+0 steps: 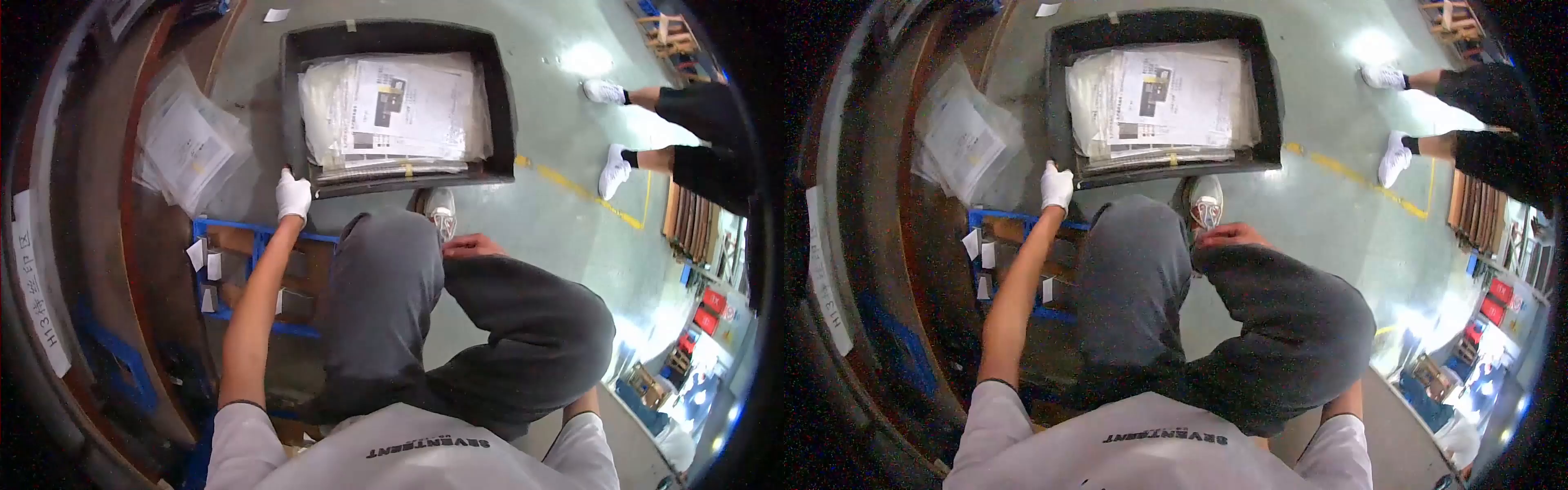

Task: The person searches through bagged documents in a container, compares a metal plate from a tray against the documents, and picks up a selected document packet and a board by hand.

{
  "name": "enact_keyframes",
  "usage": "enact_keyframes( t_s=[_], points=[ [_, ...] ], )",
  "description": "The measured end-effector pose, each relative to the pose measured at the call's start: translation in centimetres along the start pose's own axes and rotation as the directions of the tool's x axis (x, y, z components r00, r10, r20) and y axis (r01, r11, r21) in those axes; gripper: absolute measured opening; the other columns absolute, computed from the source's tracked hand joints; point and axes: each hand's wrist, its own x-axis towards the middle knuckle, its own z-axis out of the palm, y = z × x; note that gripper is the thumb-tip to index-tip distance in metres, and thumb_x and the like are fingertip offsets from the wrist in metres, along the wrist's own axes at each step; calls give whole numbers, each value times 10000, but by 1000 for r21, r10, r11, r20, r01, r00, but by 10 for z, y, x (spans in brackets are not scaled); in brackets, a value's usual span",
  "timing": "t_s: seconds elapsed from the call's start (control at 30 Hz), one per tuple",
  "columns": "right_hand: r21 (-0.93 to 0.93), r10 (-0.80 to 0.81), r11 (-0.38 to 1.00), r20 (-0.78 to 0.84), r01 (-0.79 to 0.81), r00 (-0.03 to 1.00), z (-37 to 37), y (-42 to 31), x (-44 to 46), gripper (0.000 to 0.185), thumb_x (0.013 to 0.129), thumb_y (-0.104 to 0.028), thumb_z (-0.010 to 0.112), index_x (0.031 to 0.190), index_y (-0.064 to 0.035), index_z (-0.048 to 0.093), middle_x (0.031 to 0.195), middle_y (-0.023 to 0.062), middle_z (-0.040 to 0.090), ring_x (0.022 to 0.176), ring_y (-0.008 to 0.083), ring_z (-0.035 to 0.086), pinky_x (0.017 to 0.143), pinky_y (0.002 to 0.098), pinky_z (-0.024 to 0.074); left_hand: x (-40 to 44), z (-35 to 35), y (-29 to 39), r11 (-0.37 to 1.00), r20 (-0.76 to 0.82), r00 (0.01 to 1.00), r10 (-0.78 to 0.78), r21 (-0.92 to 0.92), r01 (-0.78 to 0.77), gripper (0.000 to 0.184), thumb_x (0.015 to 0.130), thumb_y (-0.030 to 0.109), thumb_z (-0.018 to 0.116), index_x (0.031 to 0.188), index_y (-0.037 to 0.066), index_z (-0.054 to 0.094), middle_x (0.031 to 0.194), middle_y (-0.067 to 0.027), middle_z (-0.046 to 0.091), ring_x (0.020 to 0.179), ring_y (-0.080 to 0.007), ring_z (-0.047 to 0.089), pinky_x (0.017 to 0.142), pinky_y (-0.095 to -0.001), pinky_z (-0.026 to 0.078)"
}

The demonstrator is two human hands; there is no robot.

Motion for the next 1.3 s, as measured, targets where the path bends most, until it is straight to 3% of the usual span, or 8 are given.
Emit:
enact_keyframes(
  t_s=[0.13, 0.43, 0.7, 0.77, 0.9, 1.1, 1.23, 1.3],
  points=[
    [436, -47, 900, 71, 11, 996, -22, 55, -13, 201, 930, -154, 649, 1055, 3, 656, 1051, 78, 683, 902, 158, 648, 800, 335, 524, -2, -8, 9, 997, 46, 999, -10, -77, 13, 548, 819, 168, 569, 1331, -16, 497, 1190, -282, 626, 1115, -428, 596, 948, -450, 466],
    [-367, -458, 851, -166, 376, 873, -61, 49, -25, 248, 895, -192, 691, 1068, -17, 667, 1021, 90, 688, 901, 202, 655, 801, 341, 530, -3, 3, 4, 997, -34, 998, -59, -43, 57, 512, 826, 187, 539, 1310, 20, 526, 1148, -288, 638, 1068, -448, 609, 921, -484, 474],
    [-828, -777, 351, 2, 436, 629, -106, 88, 5, 294, 863, -226, 729, 1080, -35, 676, 995, 100, 692, 900, 241, 661, 802, 347, 536, -11, -2, 16, 994, -98, 991, -92, 41, 97, 570, 807, 228, 528, 1347, 47, 501, 1154, -278, 636, 1091, -434, 601, 922, -496, 475],
    [-917, -840, 77, 152, 392, 521, -100, -19, 6, 521, 803, -319, 758, 1229, -73, 586, 1144, 155, 620, 1009, 350, 594, 874, 418, 486, -17, -3, 22, 990, -175, 980, -99, 84, 115, 536, 833, 251, 523, 1328, 46, 506, 1141, -274, 642, 1074, -442, 605, 916, -505, 477],
    [-888, -715, -108, 382, 447, 586, -113, -91, 78, 740, 668, -343, 839, 1293, -71, 553, 1246, 157, 588, 1170, 365, 525, 1031, 452, 412, -39, -6, 31, 976, -130, 980, -148, 143, 166, 435, 921, 305, 502, 1264, 40, 530, 1101, -288, 644, 1030, -443, 620, 876, -531, 481],
    [-884, -521, 71, 362, 462, 773, -129, -65, 133, 413, 737, -243, 659, 1106, -60, 675, 993, 235, 676, 976, 412, 628, 873, 463, 511, -146, -2, 2, 999, -234, 971, 46, 19, -42, 583, 915, 375, 559, 1366, 16, 468, 1235, -273, 588, 1112, -438, 577, 935, -481, 454],
    [-854, -537, 178, 332, 488, 776, -136, -62, 133, 399, 736, -290, 653, 1056, -53, 686, 938, 245, 672, 925, 419, 640, 823, 481, 510, -226, -13, -20, 987, 449, 889, -87, -81, 138, 401, 922, 352, 537, 1184, 51, 580, 1086, -217, 666, 1017, -347, 628, 886, -440, 472],
    [-883, -515, 68, 368, 465, 774, -136, -59, 136, 407, 753, -305, 625, 1053, -35, 681, 914, 258, 666, 909, 433, 638, 813, 481, 507, -271, 11, -57, 750, 579, 797, -170, -449, 486, 366, 934, 365, 479, 1134, 95, 626, 1000, -183, 668, 948, -321, 627, 866, -427, 481]
  ],
)
